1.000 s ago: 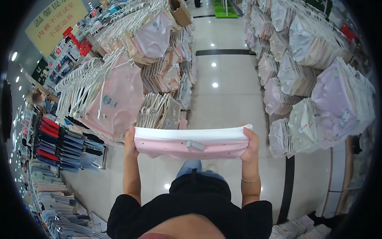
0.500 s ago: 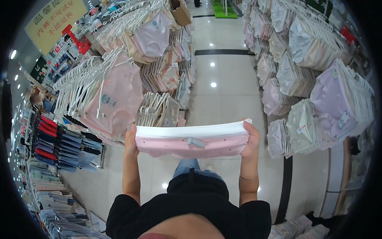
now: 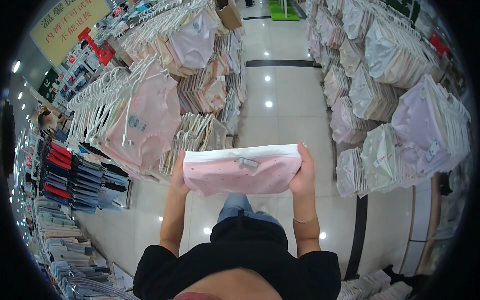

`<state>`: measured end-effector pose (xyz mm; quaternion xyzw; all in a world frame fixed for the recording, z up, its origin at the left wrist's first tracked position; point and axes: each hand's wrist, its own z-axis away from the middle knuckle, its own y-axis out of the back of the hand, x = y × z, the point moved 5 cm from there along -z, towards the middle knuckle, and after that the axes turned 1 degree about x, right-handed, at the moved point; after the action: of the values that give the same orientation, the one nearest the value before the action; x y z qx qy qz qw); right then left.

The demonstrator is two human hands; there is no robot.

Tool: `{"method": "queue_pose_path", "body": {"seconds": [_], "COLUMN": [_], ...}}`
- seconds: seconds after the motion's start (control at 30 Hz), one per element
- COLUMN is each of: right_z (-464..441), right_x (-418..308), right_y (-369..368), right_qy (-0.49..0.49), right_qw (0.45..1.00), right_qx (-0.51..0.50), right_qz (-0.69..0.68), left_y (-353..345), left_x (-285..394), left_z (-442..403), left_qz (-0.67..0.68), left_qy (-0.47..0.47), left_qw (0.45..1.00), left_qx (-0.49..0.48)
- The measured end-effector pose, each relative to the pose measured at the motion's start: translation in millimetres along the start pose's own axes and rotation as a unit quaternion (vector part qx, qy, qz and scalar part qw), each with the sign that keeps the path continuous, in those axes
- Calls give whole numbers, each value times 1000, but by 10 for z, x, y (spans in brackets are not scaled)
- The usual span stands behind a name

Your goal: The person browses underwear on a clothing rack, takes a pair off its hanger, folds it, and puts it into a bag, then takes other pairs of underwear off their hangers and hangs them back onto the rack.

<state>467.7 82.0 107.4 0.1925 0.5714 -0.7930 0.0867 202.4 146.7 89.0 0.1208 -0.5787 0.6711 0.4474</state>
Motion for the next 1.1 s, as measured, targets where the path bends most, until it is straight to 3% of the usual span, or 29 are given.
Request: {"method": "queue_pose_path", "body": {"seconds": [0.07,0.13,0.27,0.37,0.4,0.5,0.57,0.7,0.77,0.9,0.93,1.03,1.1], "right_z": [72,88,197,310,321,360,391,484,574,630,661,634,553], "right_x": [114,268,617,836,843,811,783,905,977,1058,1005,944,754], "right_y": [-110,-138,-94,-241,-260,-335,-401,-406,-463,-377,-431,-260,18], "right_qy": [5,35,82,105,97,110,164,154,189,123,156,64,90], "right_qw": [999,994,927,892,883,836,771,722,694,711,702,720,791], "right_qx": [32,-18,-78,-147,-163,-216,-256,-322,-359,-354,-355,-370,-310], "right_qz": [26,102,357,415,429,493,559,592,595,595,597,583,520], "left_y": [-117,-182,-86,-414,-534,-555,-507,-602,-612,-384,-363,-412,-483], "left_x": [-116,-251,-613,-657,-627,-658,-668,-529,-540,-678,-689,-645,-554], "left_z": [17,38,-8,199,282,242,256,346,342,298,286,322,369], "left_qz": [27,16,-235,-366,-376,-292,-294,-323,-334,-217,-221,-292,-328], "left_qy": [21,32,-25,-15,28,-105,-108,-223,-199,-56,-73,-113,-116], "left_qw": [999,999,971,930,925,947,948,920,921,975,972,950,935], "left_qx": [3,21,25,-40,-52,-89,-49,18,-7,7,16,-11,-74]}}
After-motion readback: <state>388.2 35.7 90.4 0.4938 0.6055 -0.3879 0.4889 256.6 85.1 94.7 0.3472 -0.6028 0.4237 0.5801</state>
